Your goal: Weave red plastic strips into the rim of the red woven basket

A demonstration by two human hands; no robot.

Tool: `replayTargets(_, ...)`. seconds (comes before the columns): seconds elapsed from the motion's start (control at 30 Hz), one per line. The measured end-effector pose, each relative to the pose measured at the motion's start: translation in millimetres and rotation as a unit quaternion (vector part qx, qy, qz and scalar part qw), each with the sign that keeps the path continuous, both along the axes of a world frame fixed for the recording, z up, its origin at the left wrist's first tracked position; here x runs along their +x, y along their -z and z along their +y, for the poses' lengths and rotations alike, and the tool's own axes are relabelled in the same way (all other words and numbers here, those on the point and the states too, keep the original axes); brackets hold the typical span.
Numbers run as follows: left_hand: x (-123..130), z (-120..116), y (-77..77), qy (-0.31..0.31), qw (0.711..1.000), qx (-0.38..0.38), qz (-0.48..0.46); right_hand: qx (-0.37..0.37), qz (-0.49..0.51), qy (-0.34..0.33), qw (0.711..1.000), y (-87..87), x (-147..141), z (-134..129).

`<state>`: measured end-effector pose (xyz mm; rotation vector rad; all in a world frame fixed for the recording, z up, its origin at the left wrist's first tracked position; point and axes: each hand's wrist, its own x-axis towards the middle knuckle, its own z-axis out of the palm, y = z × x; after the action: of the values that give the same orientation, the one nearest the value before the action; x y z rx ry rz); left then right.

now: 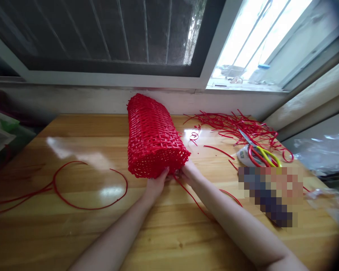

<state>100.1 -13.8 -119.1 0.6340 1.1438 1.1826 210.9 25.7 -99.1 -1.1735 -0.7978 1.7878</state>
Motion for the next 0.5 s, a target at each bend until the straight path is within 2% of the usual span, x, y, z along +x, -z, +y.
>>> replayTargets(0.13, -1, 0, 9.1, -0.031, 0.999, -0.003, 0.014, -0.028, 0.027, 0.043, 0.998, -5.8, -2, -5)
replayTargets(0.23, -1, -1, 9.7, -0.029, 0.999, -0.003, 0.033, -0.039, 0.035, 0.053, 0.997, -7.7, -2, -7)
replayTargets(0.43, 2, -5, -1.9, -0.032, 0.998, 0.006, 0.049, -0.016, -0.002, 0.01, 1.0, -14.9, 1, -12)
replayTargets(0.5, 2, -5, -4.7, -0.031, 0.998, -0.002, 0.057, 0.014, -0.039, -0.001, 0.999, -17.3, 1, -12)
